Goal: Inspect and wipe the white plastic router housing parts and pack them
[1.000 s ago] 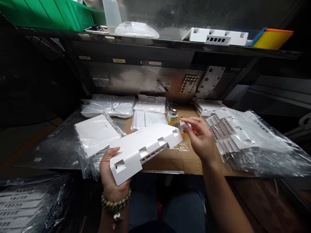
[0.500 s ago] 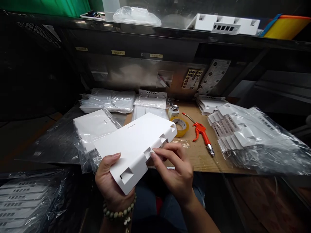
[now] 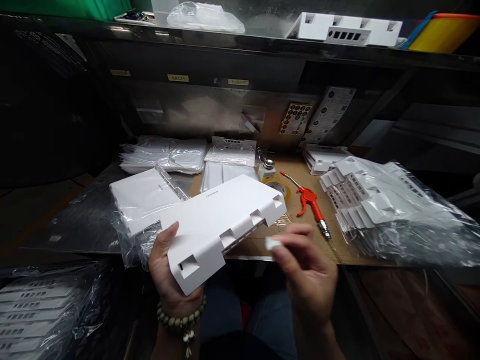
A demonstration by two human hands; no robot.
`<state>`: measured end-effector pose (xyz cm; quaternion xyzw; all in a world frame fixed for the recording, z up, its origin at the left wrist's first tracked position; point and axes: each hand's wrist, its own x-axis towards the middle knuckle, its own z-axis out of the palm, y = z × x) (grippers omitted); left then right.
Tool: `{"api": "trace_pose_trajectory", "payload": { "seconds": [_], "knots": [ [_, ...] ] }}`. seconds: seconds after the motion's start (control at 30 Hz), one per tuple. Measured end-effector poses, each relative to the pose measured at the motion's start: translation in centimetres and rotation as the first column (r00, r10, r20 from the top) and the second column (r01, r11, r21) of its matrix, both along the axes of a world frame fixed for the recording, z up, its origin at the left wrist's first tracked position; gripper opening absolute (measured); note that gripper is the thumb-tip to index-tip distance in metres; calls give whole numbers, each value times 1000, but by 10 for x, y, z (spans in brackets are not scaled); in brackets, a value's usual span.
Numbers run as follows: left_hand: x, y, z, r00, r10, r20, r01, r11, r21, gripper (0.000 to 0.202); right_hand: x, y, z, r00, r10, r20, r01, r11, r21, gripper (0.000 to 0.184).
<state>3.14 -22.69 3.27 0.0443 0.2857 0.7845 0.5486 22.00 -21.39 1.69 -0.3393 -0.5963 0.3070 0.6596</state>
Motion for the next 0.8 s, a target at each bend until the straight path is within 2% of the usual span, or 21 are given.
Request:
{"api": "trace_pose_trajectory", "payload": {
  "seconds": [0.1,0.2,0.27,0.33,0.47,0.53,0.6,0.7,0.8],
  "knots": [
    [-7,6,-2,992,-108,68,100,988,121,58,23,16,-11,957,-184,-224,175,983,-57,6],
    [-12,12,-11,970,-235,65,211,944,254,77,40,33,-23,888,-267,-373,207,959,-193,17],
    [-15,14,-19,956,-292,24,271,913,305,84,44,40,-29,870,-268,-415,142,940,-310,25],
    [-16,13,-27,942,-336,-21,323,883,340,84,44,41,-33,871,-228,-435,24,905,-425,32],
    [-14,10,-43,924,-377,-60,370,849,378,93,37,35,-36,842,-202,-499,-170,780,-602,46],
    [-14,9,-50,917,-393,-68,386,834,394,96,33,32,-37,833,-203,-515,-219,734,-643,52],
    [-16,9,-56,908,-414,-70,402,810,428,94,31,30,-37,828,-205,-522,-240,712,-660,56],
    [-19,10,-60,901,-432,-40,400,790,465,92,30,29,-39,820,-233,-522,-233,697,-678,56],
    [-19,12,-59,900,-435,-22,400,805,438,95,31,30,-40,821,-211,-531,-251,702,-666,53]
  ]
}}
